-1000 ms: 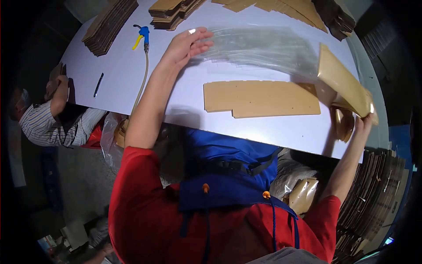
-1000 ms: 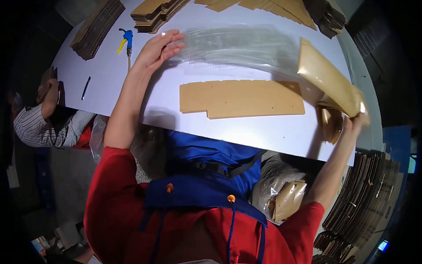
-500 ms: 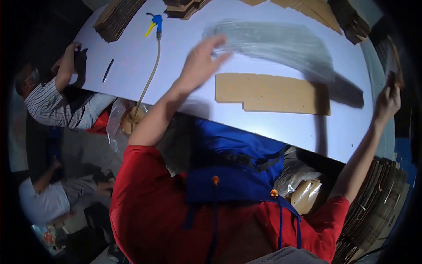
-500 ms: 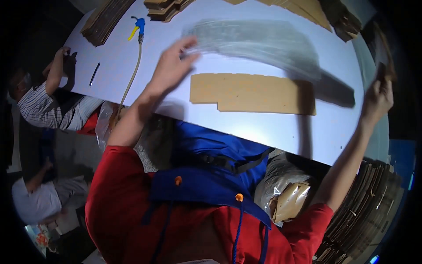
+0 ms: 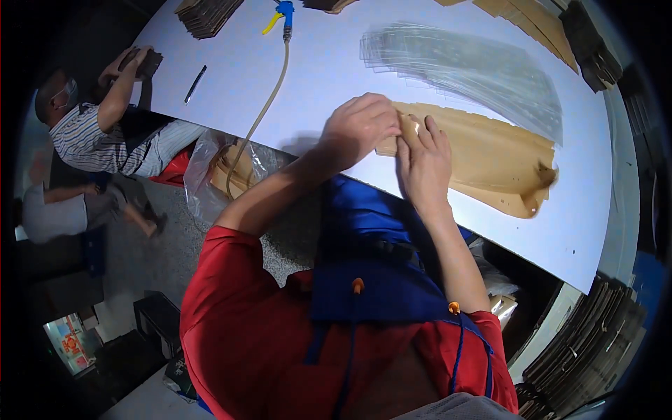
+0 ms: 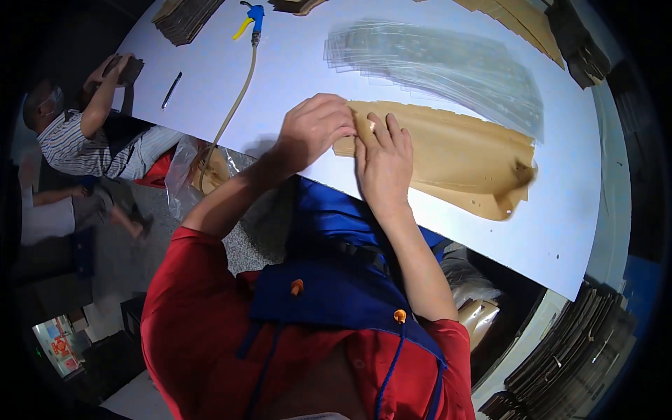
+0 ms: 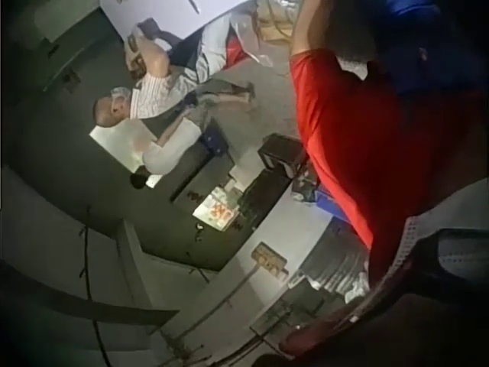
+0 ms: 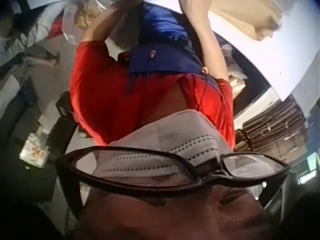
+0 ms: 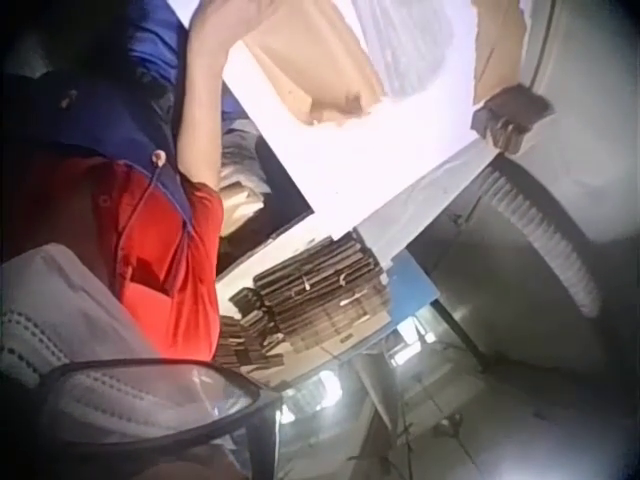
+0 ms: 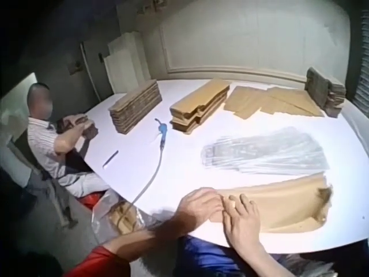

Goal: Folding and stacking brown paper packaging components on a factory workbench.

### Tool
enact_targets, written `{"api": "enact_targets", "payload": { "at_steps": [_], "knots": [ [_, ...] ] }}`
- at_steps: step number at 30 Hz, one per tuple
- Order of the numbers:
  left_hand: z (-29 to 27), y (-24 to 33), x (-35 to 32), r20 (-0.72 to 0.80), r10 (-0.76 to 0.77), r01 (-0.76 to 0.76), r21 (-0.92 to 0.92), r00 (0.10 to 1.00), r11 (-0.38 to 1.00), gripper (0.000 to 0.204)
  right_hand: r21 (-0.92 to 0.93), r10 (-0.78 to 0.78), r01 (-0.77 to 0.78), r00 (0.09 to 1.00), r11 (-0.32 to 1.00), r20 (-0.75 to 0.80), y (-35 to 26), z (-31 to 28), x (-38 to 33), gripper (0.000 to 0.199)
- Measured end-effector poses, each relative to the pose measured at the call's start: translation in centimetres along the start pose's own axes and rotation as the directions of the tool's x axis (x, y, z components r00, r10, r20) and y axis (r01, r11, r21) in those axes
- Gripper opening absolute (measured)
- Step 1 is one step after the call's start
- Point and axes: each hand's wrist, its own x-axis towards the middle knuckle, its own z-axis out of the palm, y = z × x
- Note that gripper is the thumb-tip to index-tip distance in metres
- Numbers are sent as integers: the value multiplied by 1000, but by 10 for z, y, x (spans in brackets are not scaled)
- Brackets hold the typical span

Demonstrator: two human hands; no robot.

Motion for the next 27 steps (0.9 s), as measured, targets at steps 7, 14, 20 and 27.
{"api": "enact_targets", "payload": {
  "at_steps": [7, 14, 20, 27],
  "knots": [
    [20, 29, 29, 297, -505, 467, -848, 810, 250, 36, 577, 692, -646, 699, 501, 182, 29, -96, -1, 50],
    [-11, -17, 89, 489, -545, 580, -814, 681, -6, 45, 979, 787, 4, 595, -201, 159, 438, -279, -98, 54],
    [8, -93, 129, 334, -730, 572, -815, 597, 95, 48, 578, 742, -590, 56, 564, -668, 529, -440, -28, 47],
    [42, -94, 115, -372, -525, 555, -29, 766, 831, 58, -272, 41, -470, 554, 840, -831, 384, -448, 14, 43]
  ]
}}
